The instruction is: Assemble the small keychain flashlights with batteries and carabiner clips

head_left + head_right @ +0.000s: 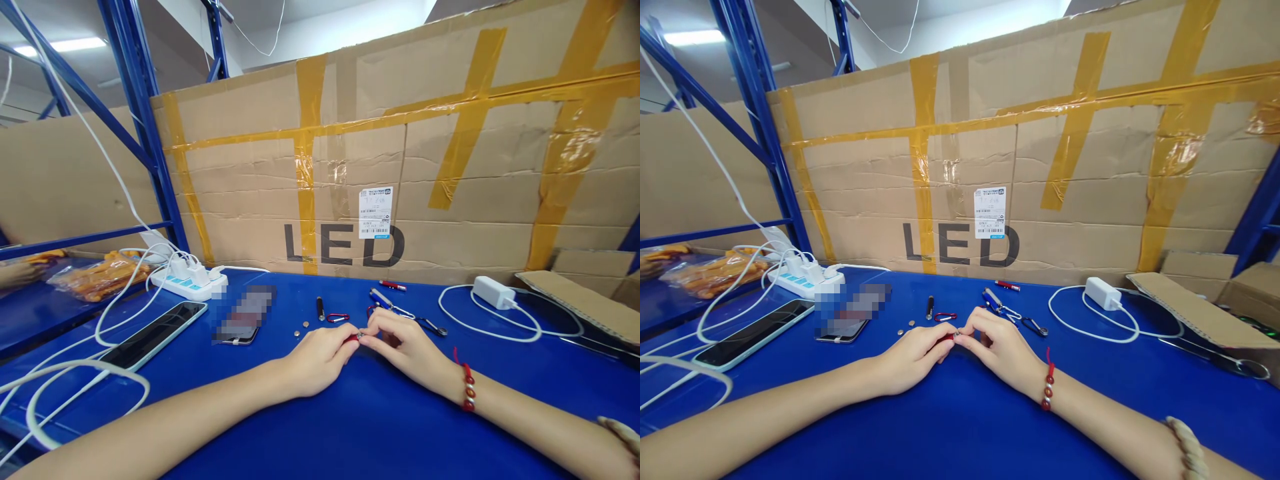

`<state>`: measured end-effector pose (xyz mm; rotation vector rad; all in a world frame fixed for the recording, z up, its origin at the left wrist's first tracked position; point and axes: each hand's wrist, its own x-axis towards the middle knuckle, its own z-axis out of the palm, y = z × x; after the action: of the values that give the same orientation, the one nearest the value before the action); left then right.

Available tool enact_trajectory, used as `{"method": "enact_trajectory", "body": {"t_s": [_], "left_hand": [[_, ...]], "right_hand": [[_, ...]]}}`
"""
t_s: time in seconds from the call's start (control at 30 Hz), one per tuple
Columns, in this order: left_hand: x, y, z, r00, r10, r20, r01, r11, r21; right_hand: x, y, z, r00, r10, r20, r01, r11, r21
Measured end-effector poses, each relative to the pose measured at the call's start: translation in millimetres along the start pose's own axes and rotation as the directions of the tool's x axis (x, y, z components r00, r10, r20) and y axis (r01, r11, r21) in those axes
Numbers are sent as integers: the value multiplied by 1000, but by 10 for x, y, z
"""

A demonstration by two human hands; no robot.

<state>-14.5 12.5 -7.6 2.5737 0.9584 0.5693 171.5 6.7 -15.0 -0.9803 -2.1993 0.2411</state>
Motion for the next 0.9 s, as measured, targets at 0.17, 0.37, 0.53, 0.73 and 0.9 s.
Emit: {"method": "enact_trajectory", "body": {"t_s": [0.17, 0.37, 0.53, 0.73, 0.9], "left_hand": [[1, -3, 5, 1000, -1, -5, 1, 1000, 14], [-7, 42, -25, 1000, -19, 15, 18, 1000, 13], [-7, 58, -40, 1000, -16, 14, 16, 1000, 15], [-5, 45, -35, 1000, -14, 20, 14, 1000, 24], [-6, 41, -26, 1000, -19, 19, 19, 1000, 20]], "right_hand": [[3, -1, -1, 1000, 3, 10, -3, 1000, 10], [-5, 7, 2, 1000, -4, 8, 4, 1000, 9], [-4, 4, 3, 1000, -10, 4, 10, 1000, -1], [9, 2, 5, 1000, -11, -1, 11, 1000, 1], [3, 5, 3, 1000, -12, 0, 12, 1000, 4]]}}
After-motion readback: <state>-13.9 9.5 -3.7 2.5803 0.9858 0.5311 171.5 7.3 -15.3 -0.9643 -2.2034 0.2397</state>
